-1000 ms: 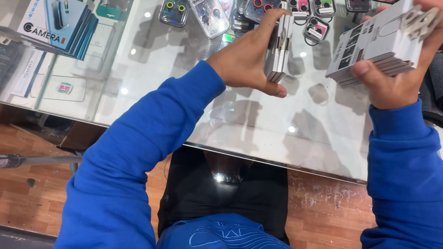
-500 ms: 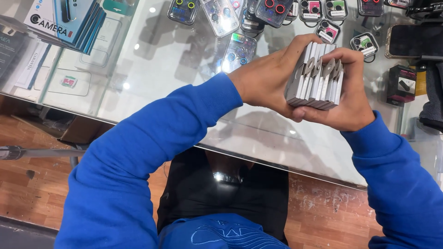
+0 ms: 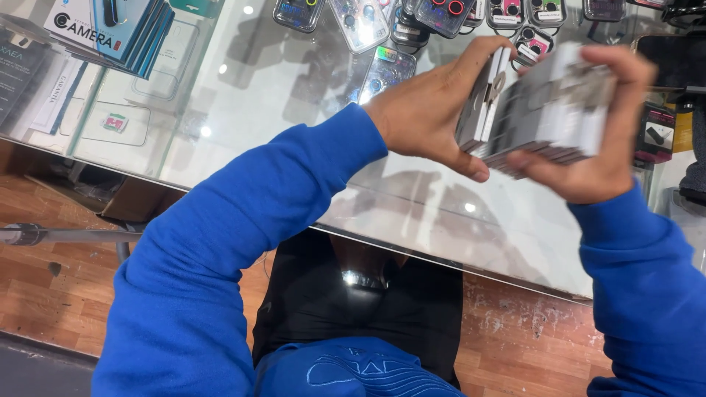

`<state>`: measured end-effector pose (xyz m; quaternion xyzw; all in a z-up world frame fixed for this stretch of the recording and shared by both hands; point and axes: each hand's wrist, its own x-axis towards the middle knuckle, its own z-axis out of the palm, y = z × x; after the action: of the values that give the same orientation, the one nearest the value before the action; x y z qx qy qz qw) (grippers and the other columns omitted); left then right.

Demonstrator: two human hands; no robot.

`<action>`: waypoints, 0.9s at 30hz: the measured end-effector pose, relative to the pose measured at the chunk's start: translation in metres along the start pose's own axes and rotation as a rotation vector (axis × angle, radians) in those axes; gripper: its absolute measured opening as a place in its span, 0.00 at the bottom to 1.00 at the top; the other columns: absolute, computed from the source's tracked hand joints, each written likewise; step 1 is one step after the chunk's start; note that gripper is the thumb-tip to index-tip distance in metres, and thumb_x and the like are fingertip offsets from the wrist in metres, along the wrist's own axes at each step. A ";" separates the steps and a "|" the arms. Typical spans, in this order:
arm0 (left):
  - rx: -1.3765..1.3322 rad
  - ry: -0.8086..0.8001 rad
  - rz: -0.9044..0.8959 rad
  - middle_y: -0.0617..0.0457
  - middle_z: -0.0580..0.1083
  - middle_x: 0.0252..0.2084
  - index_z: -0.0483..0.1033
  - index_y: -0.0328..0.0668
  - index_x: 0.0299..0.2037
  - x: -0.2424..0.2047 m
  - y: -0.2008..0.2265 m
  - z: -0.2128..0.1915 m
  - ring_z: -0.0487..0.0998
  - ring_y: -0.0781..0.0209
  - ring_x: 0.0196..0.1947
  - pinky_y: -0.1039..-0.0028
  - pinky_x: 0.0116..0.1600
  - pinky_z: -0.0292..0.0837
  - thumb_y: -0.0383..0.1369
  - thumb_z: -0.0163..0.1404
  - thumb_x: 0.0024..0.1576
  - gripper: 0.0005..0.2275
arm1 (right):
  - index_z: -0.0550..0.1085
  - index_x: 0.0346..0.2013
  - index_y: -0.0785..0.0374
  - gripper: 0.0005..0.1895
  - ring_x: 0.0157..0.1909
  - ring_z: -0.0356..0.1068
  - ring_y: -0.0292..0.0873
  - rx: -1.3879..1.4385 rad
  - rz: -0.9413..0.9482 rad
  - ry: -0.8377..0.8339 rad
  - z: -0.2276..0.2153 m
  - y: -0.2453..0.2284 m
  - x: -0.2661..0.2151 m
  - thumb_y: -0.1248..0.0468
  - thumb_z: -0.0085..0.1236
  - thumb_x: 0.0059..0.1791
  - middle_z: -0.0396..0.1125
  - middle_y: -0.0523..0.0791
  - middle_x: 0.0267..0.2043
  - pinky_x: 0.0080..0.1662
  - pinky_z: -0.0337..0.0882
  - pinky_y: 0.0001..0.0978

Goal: Stacking and aligning small accessory boxes on a glass counter in a retail environment.

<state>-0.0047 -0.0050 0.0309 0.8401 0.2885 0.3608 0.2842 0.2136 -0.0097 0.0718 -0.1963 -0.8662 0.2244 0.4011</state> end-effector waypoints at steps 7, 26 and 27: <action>0.023 -0.007 -0.058 0.41 0.64 0.54 0.37 0.46 0.58 -0.001 -0.002 0.000 0.73 0.47 0.50 0.66 0.44 0.73 0.52 0.71 0.40 0.51 | 0.46 0.59 0.65 0.36 0.58 0.55 0.63 0.055 -0.007 -0.032 -0.014 0.012 -0.006 0.67 0.51 0.41 0.45 0.61 0.56 0.63 0.60 0.59; 0.025 -0.015 -0.139 0.42 0.66 0.56 0.35 0.47 0.60 0.001 0.010 0.018 0.76 0.49 0.47 0.68 0.35 0.75 0.48 0.68 0.36 0.52 | 0.47 0.59 0.67 0.47 0.57 0.47 0.48 -0.010 0.174 -0.060 0.027 -0.005 -0.007 0.59 0.60 0.32 0.41 0.53 0.56 0.59 0.53 0.38; 0.036 -0.012 -0.139 0.42 0.66 0.56 0.35 0.47 0.60 0.002 0.009 0.019 0.76 0.49 0.47 0.68 0.35 0.75 0.48 0.68 0.36 0.52 | 0.47 0.59 0.67 0.47 0.57 0.47 0.48 -0.008 0.165 -0.057 0.027 -0.006 -0.006 0.59 0.60 0.32 0.41 0.53 0.56 0.59 0.53 0.38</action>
<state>0.0136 -0.0153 0.0272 0.8253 0.3505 0.3299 0.2953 0.1955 -0.0240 0.0555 -0.2620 -0.8591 0.2586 0.3556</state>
